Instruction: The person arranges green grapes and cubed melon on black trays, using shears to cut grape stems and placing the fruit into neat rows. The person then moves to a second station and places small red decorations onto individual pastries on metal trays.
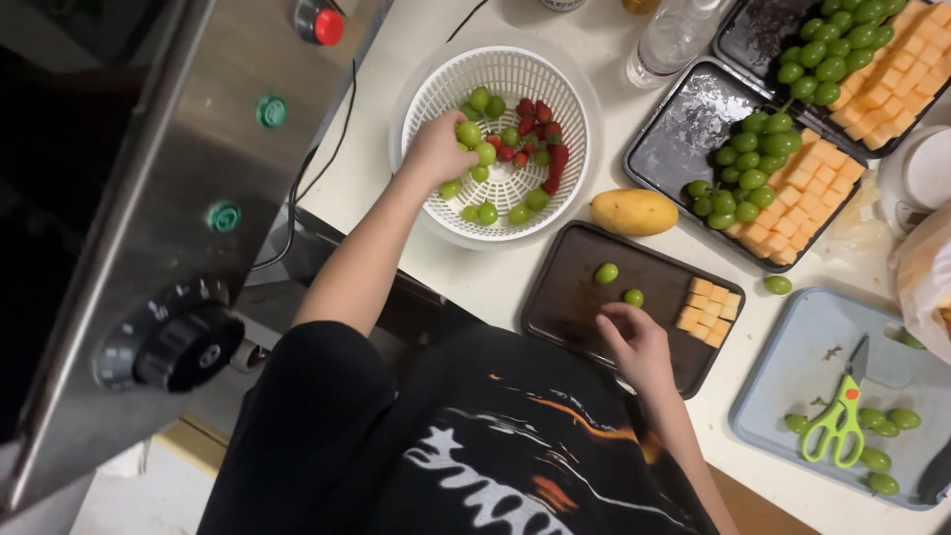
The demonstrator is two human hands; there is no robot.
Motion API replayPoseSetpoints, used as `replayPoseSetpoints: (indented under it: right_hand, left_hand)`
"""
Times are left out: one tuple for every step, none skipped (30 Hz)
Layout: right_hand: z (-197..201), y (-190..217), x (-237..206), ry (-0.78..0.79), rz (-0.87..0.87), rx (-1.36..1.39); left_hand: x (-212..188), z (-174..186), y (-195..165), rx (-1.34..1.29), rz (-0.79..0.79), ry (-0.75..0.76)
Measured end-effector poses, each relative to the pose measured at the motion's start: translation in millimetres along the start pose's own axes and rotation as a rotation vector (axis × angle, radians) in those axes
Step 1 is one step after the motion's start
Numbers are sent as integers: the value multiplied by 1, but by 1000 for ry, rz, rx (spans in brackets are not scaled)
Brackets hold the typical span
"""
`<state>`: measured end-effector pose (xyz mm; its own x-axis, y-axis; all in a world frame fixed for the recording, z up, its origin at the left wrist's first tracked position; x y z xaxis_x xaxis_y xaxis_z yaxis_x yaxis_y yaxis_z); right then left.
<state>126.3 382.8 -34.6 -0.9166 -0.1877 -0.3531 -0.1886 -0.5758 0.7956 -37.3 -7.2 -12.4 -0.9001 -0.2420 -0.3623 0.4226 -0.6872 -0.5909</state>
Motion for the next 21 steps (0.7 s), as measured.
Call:
replayPoseSetpoints:
  right_hand:
    - [-6,4,5,5,11,43]
    - [-12,10,12,9,28,86]
    - [-17,15,19,32,19,148]
    - [-22,20,23,55,8,209]
    - [-26,26,26,77,-8,269]
    - [-29,34,31,92,3,382]
    - [-31,43,36,106,14,494]
    - [-34,51,39,118,20,608]
    - [-39,60,43,129,7,768]
    - [-42,68,45,138,-6,930]
    - [-42,74,44,145,-17,1092]
    - [-40,77,38,192,-73,1183]
    - [-38,79,31,241,-129,1274]
    - [-38,79,26,293,-182,1365]
    - [-35,75,21,302,-239,1425]
    - [-29,70,12,311,-294,1487]
    - [-25,62,5,318,-349,1550]
    - [-19,53,-1,305,-346,1532]
    - [-14,43,-7,290,-344,1515]
    - [-7,33,-14,274,-342,1498]
    - [-1,24,-19,263,-319,1497]
  left_hand:
    - [2,2,5,-89,51,46]
    - [4,5,9,-177,100,87]
    - [2,5,9,-377,67,160]
    - [-4,3,10,-578,34,238]
    - [-12,1,8,-779,5,320]
    - [-20,-2,5,-859,-31,368]
    - [-28,-7,-1,-939,-67,418]
    - [-39,-14,-7,-1019,-97,473]
    - [-54,-22,-15,-1081,-147,520]
    - [-72,-32,-26,-1143,-196,567]
    - [-90,-40,-36,-1081,-276,534]
    - [-108,-48,-47,-1020,-355,502]
    - [-128,-57,-57,-959,-362,483]
    - [-144,-63,-66,-898,-372,459]
    - [-155,-66,-76,-810,-470,402]
    - [-164,-68,-85,-721,-568,344]
    - [-171,-68,-92,-631,-665,289]
    - [-176,-73,-97,-597,-690,321]
    - [-180,-79,-102,-564,-713,353]
    - [-185,-85,-109,-531,-739,388]
    - [-188,-90,-117,-537,-753,413]
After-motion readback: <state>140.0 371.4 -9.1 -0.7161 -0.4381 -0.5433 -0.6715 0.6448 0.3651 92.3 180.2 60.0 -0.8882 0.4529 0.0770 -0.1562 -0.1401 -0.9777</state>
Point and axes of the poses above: each hand's wrist, its own x-axis towards the middle knuckle, its own z-axis out of the back of the hand, y = z × x, the point moved 4 cm from there along x, towards the middle knuckle, and after that the axes turned 5 degrees about z, right-handed, at the moved point
